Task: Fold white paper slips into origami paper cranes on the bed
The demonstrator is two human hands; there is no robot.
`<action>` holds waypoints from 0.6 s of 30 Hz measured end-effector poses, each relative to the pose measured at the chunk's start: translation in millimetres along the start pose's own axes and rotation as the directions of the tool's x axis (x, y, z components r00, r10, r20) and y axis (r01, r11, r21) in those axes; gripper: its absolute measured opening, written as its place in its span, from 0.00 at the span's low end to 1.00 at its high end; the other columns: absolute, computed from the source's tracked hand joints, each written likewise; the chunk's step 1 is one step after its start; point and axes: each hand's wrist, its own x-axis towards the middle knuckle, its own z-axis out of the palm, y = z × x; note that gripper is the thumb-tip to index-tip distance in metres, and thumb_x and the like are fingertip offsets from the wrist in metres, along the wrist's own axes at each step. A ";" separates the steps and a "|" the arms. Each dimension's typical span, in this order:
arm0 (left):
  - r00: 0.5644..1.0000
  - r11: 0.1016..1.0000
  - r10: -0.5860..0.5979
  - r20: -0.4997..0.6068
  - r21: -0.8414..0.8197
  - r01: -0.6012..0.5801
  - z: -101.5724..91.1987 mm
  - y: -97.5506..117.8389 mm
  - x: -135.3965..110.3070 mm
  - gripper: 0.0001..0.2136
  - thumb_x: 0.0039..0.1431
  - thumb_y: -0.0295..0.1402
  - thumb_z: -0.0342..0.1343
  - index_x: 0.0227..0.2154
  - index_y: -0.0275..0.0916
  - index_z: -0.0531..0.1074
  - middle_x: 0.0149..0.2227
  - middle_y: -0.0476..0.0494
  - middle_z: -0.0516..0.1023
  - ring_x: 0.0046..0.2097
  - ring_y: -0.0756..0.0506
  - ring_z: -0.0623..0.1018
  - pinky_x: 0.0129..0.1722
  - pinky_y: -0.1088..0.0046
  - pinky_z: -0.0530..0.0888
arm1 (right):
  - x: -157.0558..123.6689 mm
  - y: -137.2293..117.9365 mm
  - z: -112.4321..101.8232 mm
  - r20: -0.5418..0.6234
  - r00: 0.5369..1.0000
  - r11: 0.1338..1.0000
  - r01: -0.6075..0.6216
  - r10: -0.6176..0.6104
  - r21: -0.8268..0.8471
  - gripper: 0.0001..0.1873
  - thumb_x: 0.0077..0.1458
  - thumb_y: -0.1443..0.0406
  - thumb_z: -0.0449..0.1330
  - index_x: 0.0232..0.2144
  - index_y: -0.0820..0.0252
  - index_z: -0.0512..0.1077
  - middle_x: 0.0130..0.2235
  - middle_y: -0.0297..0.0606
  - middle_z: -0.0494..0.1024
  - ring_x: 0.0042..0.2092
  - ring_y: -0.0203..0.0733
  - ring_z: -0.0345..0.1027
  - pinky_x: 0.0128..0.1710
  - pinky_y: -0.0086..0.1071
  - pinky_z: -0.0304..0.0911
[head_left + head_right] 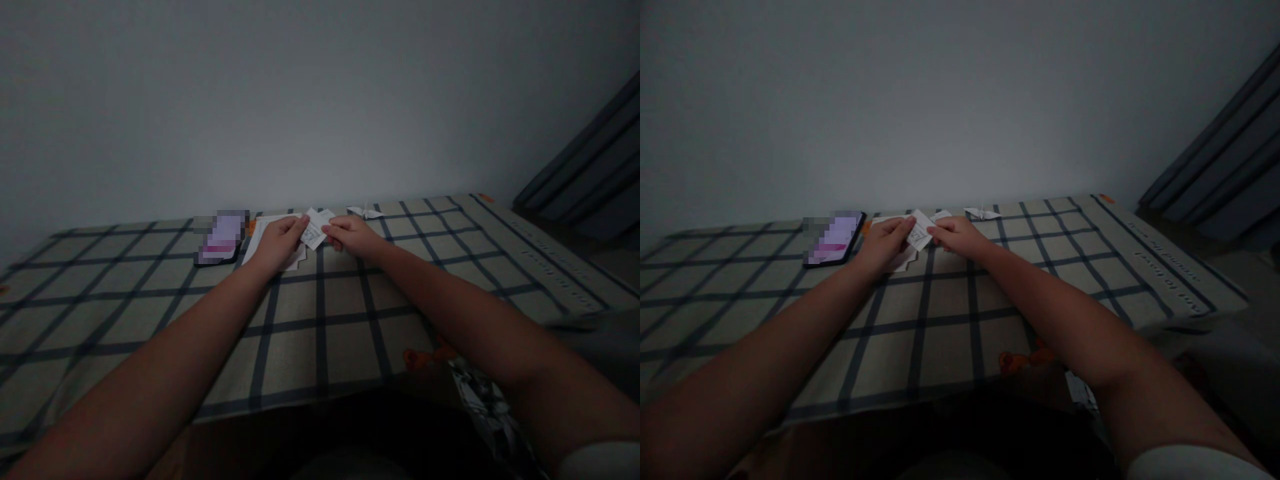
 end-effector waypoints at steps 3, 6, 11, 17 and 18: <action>0.999 1.000 0.022 -0.027 -0.014 -0.023 -1.3 -3.1 2.7 0.21 0.60 0.51 0.53 0.25 0.36 0.73 0.20 0.50 0.67 0.23 0.51 0.64 0.23 0.74 0.59 | 1.0 1.8 -0.4 0.002 0.999 0.998 0.036 -0.036 0.045 0.20 0.64 0.58 0.51 0.23 0.60 0.64 0.20 0.29 0.65 0.23 0.31 0.60 0.25 0.27 0.58; 0.999 1.000 0.018 -0.044 0.001 -0.017 -1.7 -5.0 3.7 0.21 0.60 0.50 0.53 0.26 0.36 0.74 0.20 0.50 0.68 0.22 0.51 0.64 0.23 0.74 0.58 | 4.6 6.2 -1.2 -0.001 0.998 0.989 0.068 -0.068 0.131 0.16 0.64 0.58 0.52 0.26 0.60 0.65 0.23 0.30 0.68 0.24 0.31 0.62 0.26 0.27 0.61; 0.998 1.000 -0.023 -0.057 -0.019 0.022 -0.9 -8.4 3.5 0.21 0.60 0.51 0.52 0.25 0.37 0.73 0.18 0.50 0.66 0.20 0.51 0.63 0.19 0.74 0.56 | 9.1 9.0 -3.2 -0.049 0.995 0.984 0.093 -0.086 0.153 0.14 0.62 0.57 0.55 0.33 0.61 0.71 0.27 0.32 0.72 0.27 0.31 0.66 0.30 0.28 0.64; 0.988 0.964 -0.147 0.045 -0.218 0.154 3.0 -14.5 6.7 0.17 0.58 0.48 0.57 0.32 0.37 0.72 0.22 0.48 0.72 0.21 0.51 0.70 0.20 0.76 0.67 | 9.7 9.9 -0.3 -0.141 0.988 0.982 0.087 -0.063 0.168 0.16 0.58 0.55 0.58 0.36 0.63 0.75 0.26 0.34 0.74 0.28 0.34 0.68 0.31 0.29 0.66; 0.985 0.948 -0.164 0.052 -0.269 0.172 4.1 -15.8 7.5 0.16 0.57 0.47 0.59 0.33 0.37 0.73 0.26 0.47 0.75 0.24 0.50 0.73 0.23 0.75 0.71 | 9.7 10.5 -0.1 -0.161 0.985 0.985 0.092 -0.068 0.148 0.17 0.58 0.54 0.59 0.36 0.63 0.76 0.27 0.35 0.75 0.28 0.34 0.68 0.31 0.29 0.66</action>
